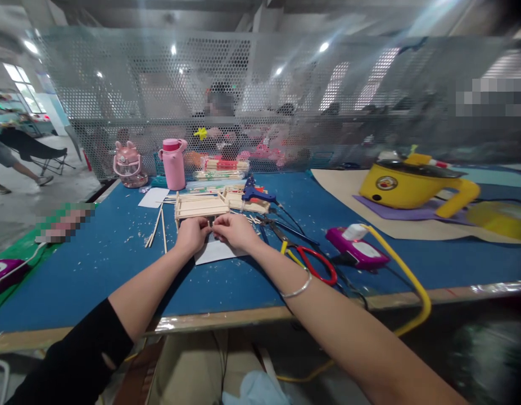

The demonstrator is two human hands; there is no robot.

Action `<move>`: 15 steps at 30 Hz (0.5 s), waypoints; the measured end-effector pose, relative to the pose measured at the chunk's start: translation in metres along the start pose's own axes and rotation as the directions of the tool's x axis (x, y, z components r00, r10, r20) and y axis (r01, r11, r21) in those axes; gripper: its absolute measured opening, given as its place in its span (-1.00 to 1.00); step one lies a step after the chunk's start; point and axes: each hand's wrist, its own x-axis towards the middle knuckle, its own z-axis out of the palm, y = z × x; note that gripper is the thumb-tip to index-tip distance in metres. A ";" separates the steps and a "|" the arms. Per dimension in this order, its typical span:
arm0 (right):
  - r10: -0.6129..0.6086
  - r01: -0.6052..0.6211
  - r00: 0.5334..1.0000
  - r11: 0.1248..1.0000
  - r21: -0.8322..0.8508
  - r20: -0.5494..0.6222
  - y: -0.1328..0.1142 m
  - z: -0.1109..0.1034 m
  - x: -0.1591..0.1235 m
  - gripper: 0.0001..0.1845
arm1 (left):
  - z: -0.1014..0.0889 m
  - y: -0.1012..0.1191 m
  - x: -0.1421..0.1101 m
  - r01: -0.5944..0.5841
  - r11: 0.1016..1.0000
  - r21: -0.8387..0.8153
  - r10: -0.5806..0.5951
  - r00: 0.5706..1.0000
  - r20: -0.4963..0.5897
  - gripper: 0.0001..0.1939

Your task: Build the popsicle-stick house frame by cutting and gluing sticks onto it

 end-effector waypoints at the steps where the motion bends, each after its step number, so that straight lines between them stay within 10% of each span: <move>1: -0.014 0.013 0.999 0.999 -0.031 -0.029 0.003 0.001 -0.001 -0.90 | 0.000 -0.001 0.000 0.002 1.000 -0.005 -0.002 1.000 0.007 -0.81; 15: -0.142 0.026 0.956 0.912 -0.409 -0.256 0.009 0.008 0.002 -0.76 | -0.001 0.000 0.000 0.058 0.997 -0.057 -0.057 0.998 0.022 -0.80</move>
